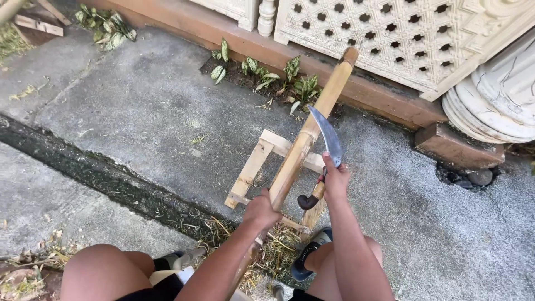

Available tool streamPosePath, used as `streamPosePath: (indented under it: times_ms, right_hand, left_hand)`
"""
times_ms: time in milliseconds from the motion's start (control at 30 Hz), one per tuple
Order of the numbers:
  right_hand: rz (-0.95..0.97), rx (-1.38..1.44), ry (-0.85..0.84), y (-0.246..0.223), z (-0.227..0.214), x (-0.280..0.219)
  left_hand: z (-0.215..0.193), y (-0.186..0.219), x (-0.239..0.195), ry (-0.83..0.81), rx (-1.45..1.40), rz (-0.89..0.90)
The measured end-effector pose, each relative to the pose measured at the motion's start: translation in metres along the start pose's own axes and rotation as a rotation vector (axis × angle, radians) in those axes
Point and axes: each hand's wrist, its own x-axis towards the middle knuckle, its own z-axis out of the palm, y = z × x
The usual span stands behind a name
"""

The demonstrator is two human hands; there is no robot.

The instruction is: Shave the outer surface of a bamboo stalk using a curved blade.

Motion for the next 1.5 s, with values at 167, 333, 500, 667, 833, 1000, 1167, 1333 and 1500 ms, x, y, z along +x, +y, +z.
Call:
streamPosePath:
  times_ms: [167,333,500,667,833,1000,1167,1333,1500]
  right_hand:
    - [0.057,-0.004,0.036,-0.009,-0.005,-0.009]
    - [0.079,-0.039,0.032,-0.006,-0.005,0.002]
    - [-0.084,-0.327,0.020,0.012,-0.008,0.022]
    - [-0.142,-0.751,0.133,0.023,-0.009,0.016]
    - [-0.132,-0.744,0.150,0.008,-0.001,0.021]
    - [-0.207,-0.937,0.196,0.006,-0.003,0.037]
    - [-0.215,-0.986,0.204,0.006,-0.007,0.034]
    - [-0.336,-1.046,0.183,0.001,-0.016,0.032]
    - [-0.303,-1.038,0.152,-0.004,-0.017,0.033]
  left_hand:
    - [0.005,-0.019,0.011,-0.023,0.031,0.010]
    - [0.012,-0.035,0.029,-0.008,-0.093,0.031]
    - [-0.001,-0.022,0.018,-0.031,-0.158,-0.028]
    - [0.004,-0.041,0.030,-0.045,-0.220,0.041]
    - [0.013,-0.061,0.050,-0.086,-0.353,0.156]
    - [0.003,-0.044,0.031,-0.089,-0.369,0.128]
    - [-0.012,-0.025,0.019,-0.086,-0.284,0.101]
    - [-0.028,-0.017,0.090,0.343,0.351,0.505]
    - [-0.087,0.062,0.154,0.439,0.374,0.626]
